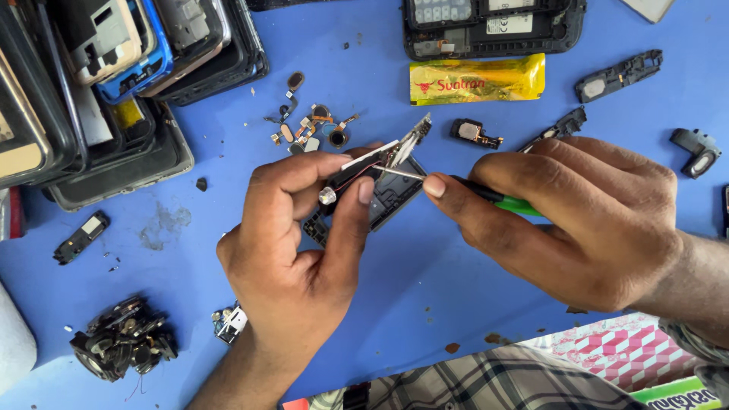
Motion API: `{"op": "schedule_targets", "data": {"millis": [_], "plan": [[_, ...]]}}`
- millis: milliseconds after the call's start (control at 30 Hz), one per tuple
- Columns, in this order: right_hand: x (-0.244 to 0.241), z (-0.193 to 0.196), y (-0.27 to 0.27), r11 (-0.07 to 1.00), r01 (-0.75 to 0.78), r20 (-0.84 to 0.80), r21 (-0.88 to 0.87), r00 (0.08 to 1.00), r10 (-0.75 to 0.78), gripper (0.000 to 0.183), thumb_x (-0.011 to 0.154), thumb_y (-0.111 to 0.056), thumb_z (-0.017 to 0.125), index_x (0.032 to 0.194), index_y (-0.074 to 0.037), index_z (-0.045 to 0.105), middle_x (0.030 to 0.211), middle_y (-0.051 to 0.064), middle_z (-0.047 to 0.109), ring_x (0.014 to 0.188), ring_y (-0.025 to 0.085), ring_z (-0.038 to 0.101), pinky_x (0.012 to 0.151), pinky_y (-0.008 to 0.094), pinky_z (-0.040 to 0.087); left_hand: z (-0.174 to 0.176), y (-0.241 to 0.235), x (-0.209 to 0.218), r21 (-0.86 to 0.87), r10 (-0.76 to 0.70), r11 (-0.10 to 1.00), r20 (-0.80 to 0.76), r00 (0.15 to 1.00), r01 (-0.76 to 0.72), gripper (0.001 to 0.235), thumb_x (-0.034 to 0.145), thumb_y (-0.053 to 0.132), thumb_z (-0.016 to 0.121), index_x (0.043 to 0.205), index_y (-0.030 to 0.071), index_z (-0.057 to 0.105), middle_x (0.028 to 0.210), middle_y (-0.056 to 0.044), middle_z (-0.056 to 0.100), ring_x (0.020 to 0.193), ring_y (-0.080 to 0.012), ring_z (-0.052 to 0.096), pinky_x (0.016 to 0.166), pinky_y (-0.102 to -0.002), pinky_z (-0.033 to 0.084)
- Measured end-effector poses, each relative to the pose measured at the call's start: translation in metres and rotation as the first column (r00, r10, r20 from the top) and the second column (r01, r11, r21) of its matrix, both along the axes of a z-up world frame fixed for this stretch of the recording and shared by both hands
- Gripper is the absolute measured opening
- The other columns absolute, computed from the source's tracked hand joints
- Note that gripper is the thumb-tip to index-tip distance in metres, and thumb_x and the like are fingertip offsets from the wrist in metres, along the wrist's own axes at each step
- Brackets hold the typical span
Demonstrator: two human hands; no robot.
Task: The person uses a screwdriver to remove screws from the back of a mobile phone, then pries open the casing and separates the internal components. They continue to remove screws and detach the screen assembly from the phone body.
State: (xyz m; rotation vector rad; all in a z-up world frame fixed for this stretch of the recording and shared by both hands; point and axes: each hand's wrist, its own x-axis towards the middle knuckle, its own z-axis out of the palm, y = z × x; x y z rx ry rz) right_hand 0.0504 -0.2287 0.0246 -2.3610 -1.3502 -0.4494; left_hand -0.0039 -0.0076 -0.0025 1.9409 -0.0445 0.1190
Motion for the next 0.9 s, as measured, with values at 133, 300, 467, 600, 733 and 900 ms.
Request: {"op": "schedule_targets", "data": {"millis": [133,300,467,600,733,900], "plan": [[0.001,0.002,0.001,1.0,-0.004,-0.013,-0.011,1.0,0.004,0.022,0.079,-0.004,0.085,0.101,-0.001,0.08,0.078,0.009,0.062,0.054,0.012,0.056,0.044,0.029,0.043,-0.004,0.001,-0.001,0.031,-0.003,1.0,0.037,0.999,0.002,0.022,0.11,0.0,0.074,0.121,-0.002,0.055,0.112,-0.012,0.078,0.104,-0.0121,0.079,0.089,-0.018,0.061],[0.001,0.002,0.001,1.0,0.005,-0.003,-0.03,1.0,-0.005,0.021,0.078,-0.004,0.084,0.099,-0.001,0.08,0.078,0.008,0.062,0.054,0.012,0.057,0.043,0.028,0.043,-0.003,0.0,-0.001,0.051,0.001,0.999,0.038,0.999,-0.003,0.022,0.11,0.0,0.074,0.121,-0.002,0.055,0.11,-0.012,0.078,0.101,-0.0103,0.079,0.088,-0.018,0.06],[0.001,0.003,0.003,1.0,0.012,0.015,-0.029,1.0,-0.012,0.018,0.078,-0.004,0.084,0.096,-0.001,0.08,0.077,0.009,0.063,0.054,0.013,0.057,0.043,0.028,0.043,0.002,-0.001,0.003,-0.014,0.034,0.999,-0.014,0.999,-0.034,0.024,0.104,-0.002,0.072,0.122,-0.003,0.056,0.11,-0.012,0.077,0.093,-0.0071,0.073,0.083,-0.016,0.056],[0.001,0.002,0.001,1.0,0.012,0.019,-0.021,1.0,-0.011,0.019,0.078,-0.004,0.084,0.096,0.0,0.079,0.077,0.009,0.063,0.054,0.013,0.058,0.043,0.028,0.044,0.006,-0.001,0.004,0.02,0.06,0.998,-0.085,0.995,-0.059,0.024,0.1,-0.003,0.074,0.118,-0.005,0.058,0.094,-0.011,0.076,0.078,-0.0045,0.063,0.072,-0.016,0.049],[0.0,-0.002,-0.002,1.0,0.019,0.006,0.007,1.0,-0.019,0.024,0.078,-0.001,0.081,0.102,0.001,0.078,0.078,0.009,0.064,0.055,0.016,0.06,0.045,0.031,0.047,0.004,0.001,0.005,-0.143,0.032,0.988,-0.133,0.991,-0.052,0.021,0.109,-0.001,0.07,0.125,-0.003,0.057,0.099,-0.009,0.076,0.087,-0.0033,0.068,0.075,-0.013,0.053],[-0.012,-0.008,-0.004,0.984,0.152,-0.132,0.09,0.981,-0.14,0.027,0.092,0.006,0.074,0.116,0.009,0.062,0.092,0.017,0.065,0.067,0.022,0.066,0.052,0.036,0.054,-0.002,0.003,0.007,-0.494,0.03,0.852,-0.287,0.957,-0.175,0.021,0.102,-0.002,0.064,0.12,-0.005,0.053,0.108,-0.012,0.07,0.096,-0.0113,0.07,0.088,-0.024,0.063]]}}
